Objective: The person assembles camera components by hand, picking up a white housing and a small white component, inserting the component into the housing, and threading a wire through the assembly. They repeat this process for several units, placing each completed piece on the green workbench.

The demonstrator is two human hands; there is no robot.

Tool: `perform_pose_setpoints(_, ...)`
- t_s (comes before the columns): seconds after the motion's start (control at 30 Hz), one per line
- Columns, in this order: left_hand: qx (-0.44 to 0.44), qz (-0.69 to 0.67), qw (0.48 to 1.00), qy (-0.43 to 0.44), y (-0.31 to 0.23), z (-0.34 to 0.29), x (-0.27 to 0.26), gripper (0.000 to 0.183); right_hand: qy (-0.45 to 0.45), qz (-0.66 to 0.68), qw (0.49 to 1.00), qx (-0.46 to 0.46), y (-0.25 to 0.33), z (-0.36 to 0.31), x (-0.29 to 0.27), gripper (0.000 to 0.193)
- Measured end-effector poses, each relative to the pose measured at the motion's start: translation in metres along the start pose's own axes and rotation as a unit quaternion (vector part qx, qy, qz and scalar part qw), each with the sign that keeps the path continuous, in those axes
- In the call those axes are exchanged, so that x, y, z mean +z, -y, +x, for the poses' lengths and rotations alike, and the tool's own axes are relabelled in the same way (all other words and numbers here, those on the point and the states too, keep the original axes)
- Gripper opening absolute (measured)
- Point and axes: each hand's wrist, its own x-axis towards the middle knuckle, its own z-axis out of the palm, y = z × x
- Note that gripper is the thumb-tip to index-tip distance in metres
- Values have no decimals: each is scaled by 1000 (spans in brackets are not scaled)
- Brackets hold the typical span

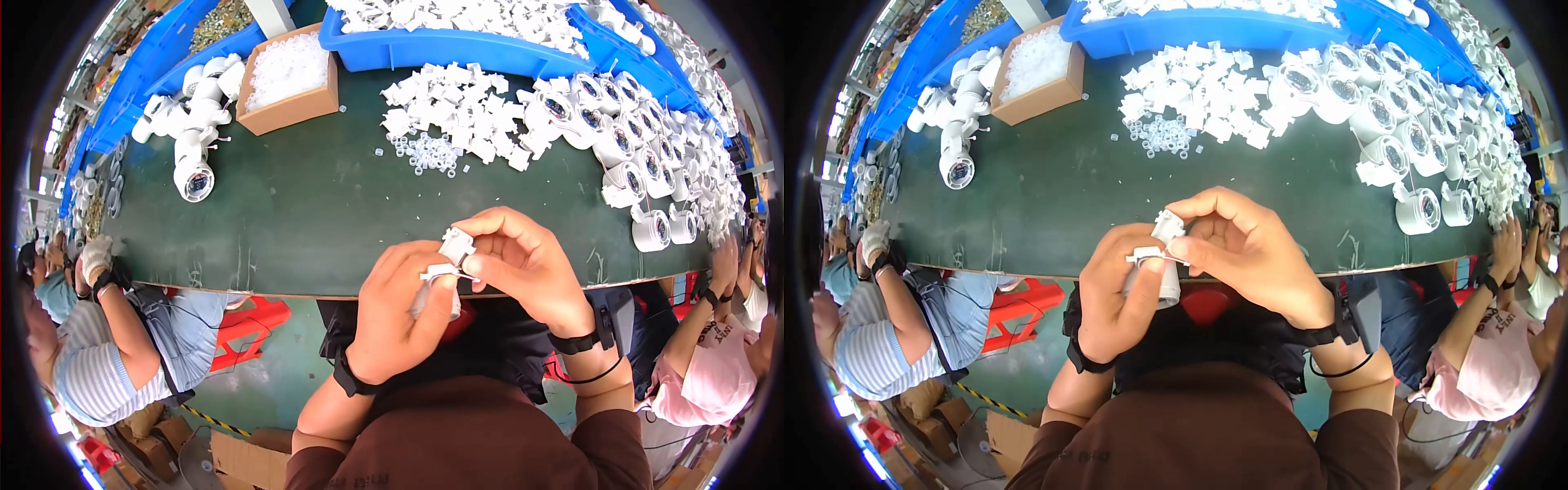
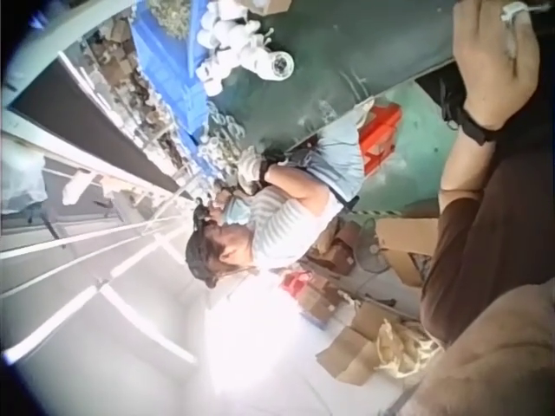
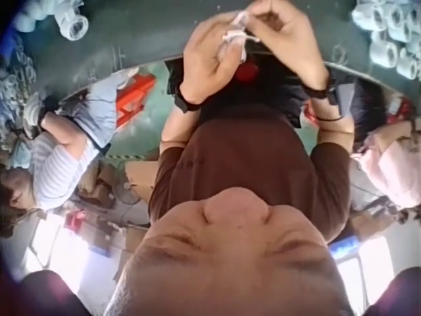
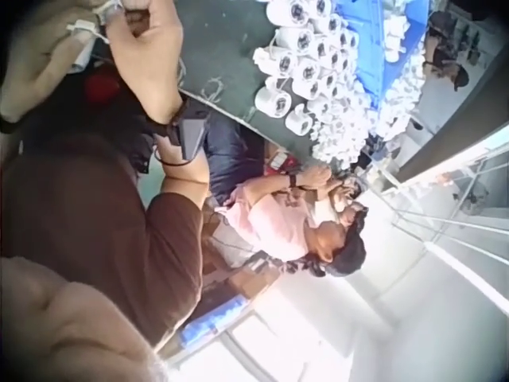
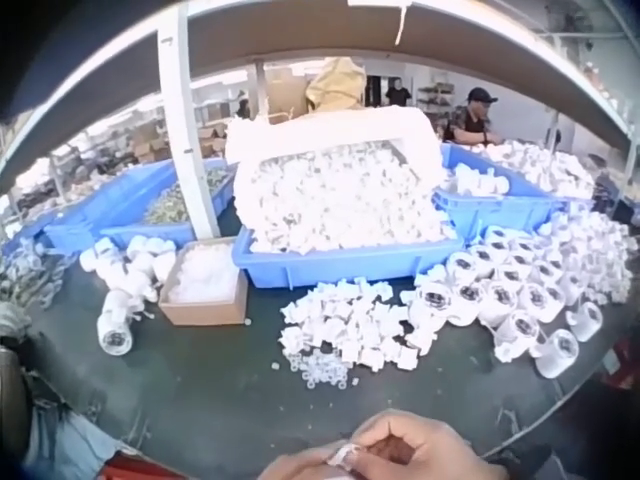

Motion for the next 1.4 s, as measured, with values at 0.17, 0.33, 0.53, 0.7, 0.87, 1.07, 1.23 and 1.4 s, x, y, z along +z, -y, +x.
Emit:
perform_pose_setpoints(0.17, -70, -214, 974, 15, 2, -4, 1, 13, 27, -8, 997, -77, -16, 1, -3, 32)
perform_pose_setpoints(0.33, -55, -167, 984, 30, 3, -6, 2, 13, 20, 27, 997, -67, -20, 0, 4, 36)
perform_pose_setpoints(0.53, -95, -15, 991, -94, 3, -7, 1, 18, -29, -1, 988, -151, -8, -11, 2, 39)
perform_pose_setpoints(0.7, -26, 90, 992, -88, -6, 0, 5, 21, -50, -167, 970, -167, -22, -13, 23, 40)
perform_pose_setpoints(0.87, 0, 121, 987, -101, -1, -1, 6, 30, -58, -155, 977, -138, -25, -10, 35, 43)
perform_pose_setpoints(1.07, 2, 142, 985, -98, -1, -4, 6, 35, -63, -146, 979, -130, -23, -12, 37, 43)
perform_pose_setpoints(1.23, 21, 134, 986, -96, 5, -3, 6, 36, -67, -166, 974, -142, -24, -10, 38, 44)
perform_pose_setpoints(1.4, 31, 134, 984, -110, 8, -5, 9, 37, -113, -190, 959, -177, -35, -11, 48, 41)
